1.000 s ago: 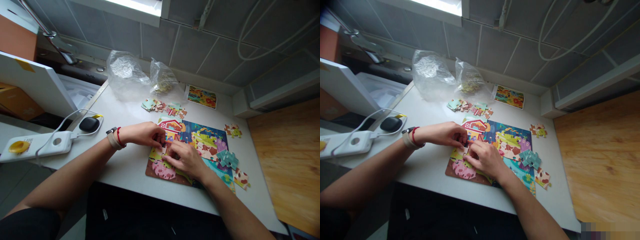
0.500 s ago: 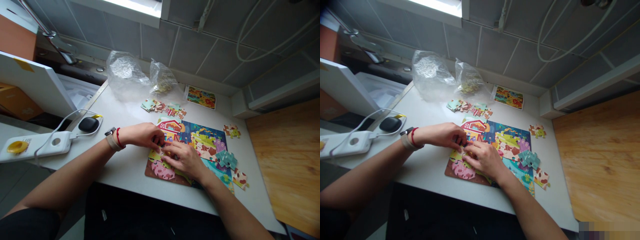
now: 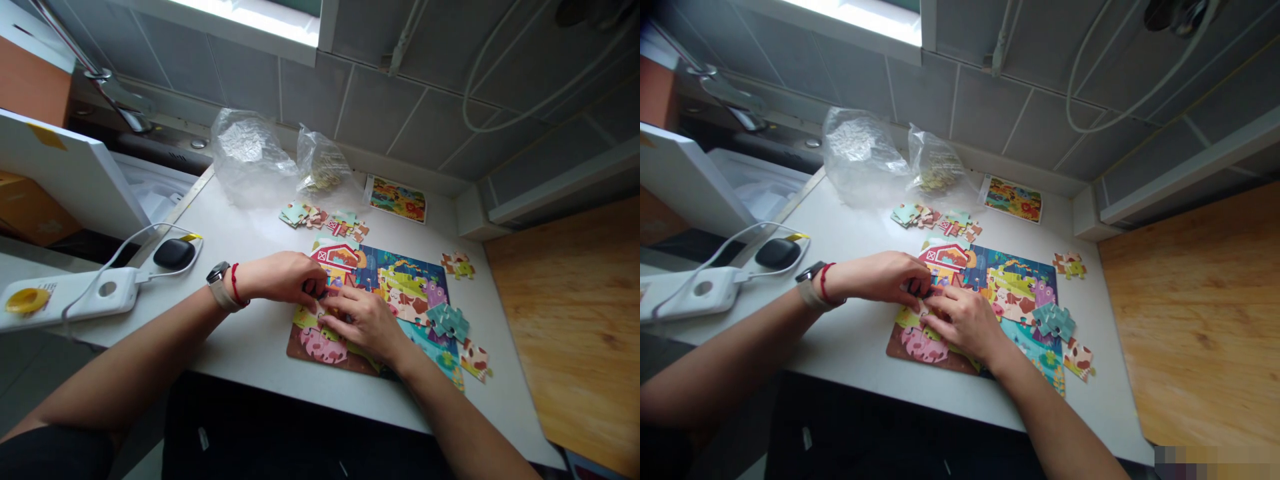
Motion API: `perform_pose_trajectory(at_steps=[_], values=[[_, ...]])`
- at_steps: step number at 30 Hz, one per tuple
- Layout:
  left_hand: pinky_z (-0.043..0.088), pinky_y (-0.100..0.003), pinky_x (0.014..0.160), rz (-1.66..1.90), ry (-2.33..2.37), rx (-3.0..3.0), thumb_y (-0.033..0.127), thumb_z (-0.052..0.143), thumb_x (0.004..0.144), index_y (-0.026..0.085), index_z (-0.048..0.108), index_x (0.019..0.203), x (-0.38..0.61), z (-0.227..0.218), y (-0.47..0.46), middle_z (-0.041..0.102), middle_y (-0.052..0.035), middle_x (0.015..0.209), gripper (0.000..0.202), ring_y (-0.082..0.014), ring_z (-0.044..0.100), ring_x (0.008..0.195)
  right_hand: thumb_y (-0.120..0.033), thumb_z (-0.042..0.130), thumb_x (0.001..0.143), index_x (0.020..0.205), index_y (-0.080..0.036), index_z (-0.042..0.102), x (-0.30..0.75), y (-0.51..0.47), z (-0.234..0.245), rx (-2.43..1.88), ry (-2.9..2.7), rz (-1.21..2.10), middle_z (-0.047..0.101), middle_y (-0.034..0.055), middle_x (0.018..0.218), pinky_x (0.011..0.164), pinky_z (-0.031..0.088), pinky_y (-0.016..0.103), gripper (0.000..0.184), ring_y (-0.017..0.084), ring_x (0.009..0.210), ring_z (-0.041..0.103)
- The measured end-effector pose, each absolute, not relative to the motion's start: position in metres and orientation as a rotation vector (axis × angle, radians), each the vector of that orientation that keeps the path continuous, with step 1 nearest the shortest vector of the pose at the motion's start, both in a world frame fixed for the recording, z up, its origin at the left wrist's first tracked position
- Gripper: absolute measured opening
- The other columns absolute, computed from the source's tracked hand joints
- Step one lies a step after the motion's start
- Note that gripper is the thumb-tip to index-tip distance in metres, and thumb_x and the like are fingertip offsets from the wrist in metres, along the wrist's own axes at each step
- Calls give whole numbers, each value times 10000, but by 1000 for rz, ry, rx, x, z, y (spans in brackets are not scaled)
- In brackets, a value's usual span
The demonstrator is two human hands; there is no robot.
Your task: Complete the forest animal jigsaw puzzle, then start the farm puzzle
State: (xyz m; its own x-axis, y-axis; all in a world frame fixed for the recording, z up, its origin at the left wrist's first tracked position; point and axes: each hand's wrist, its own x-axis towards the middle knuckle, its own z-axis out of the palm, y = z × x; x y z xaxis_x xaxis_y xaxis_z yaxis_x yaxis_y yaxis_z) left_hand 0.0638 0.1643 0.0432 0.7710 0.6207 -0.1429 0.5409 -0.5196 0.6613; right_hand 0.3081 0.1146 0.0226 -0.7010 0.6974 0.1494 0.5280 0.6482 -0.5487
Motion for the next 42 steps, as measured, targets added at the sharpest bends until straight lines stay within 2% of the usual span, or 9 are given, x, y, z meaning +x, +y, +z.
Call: perform_pose_trajectory(at_steps=[4,8,10,16,30,35,40,42], values=[[372,-236,599,145,868,2224,304,907,818,198,746,870,64,43,165,726,17,796,200,-119,611,655,-336,722,1010,1057,-217,825,308,114,23,-965,-2528,666,733,47,900,653,473,281,164,162,732,667],[372,-234,600,158,852,2245,291,890,837,200,741,871,63,42,165,728,18,792,178,-117,602,646,-504,817,913,1084,-206,820,309,114,23,-949,-2543,635,741,61,925,652,482,300,344,189,754,676],[374,-235,597,175,838,2258,297,893,835,204,743,871,63,41,165,726,20,786,181,-118,600,640,-530,846,876,1091,-206,816,309,113,23,-946,-2559,597,744,64,930,648,482,305,390,193,751,670],[377,-234,586,181,848,2240,284,910,815,206,756,873,62,39,166,727,27,778,182,-114,612,638,-443,835,907,1087,-203,816,308,112,23,-934,-2623,540,742,67,907,646,475,317,301,207,763,673],[360,-236,576,135,892,2251,313,920,807,209,747,870,64,42,165,710,32,763,212,-115,589,619,-387,761,974,1064,-208,794,308,111,27,-976,-2663,612,784,62,956,675,454,305,203,192,801,673],[366,-237,583,146,868,2269,316,884,843,204,745,843,64,40,167,724,20,770,179,-119,608,634,-418,725,1001,1020,-192,781,306,110,27,-963,-2742,531,771,72,918,702,465,308,233,196,806,672],[425,-215,652,249,804,2270,207,807,890,211,786,854,63,35,170,749,8,793,42,-121,653,694,-407,694,1016,1038,-198,798,308,111,20,-963,-2679,542,797,80,957,717,502,317,234,206,817,704],[425,-209,630,333,791,2254,251,778,927,209,794,870,64,34,171,737,11,760,72,-108,631,651,-369,662,1037,1071,-197,802,310,112,19,-922,-2603,624,813,79,964,736,528,314,225,199,818,721]])
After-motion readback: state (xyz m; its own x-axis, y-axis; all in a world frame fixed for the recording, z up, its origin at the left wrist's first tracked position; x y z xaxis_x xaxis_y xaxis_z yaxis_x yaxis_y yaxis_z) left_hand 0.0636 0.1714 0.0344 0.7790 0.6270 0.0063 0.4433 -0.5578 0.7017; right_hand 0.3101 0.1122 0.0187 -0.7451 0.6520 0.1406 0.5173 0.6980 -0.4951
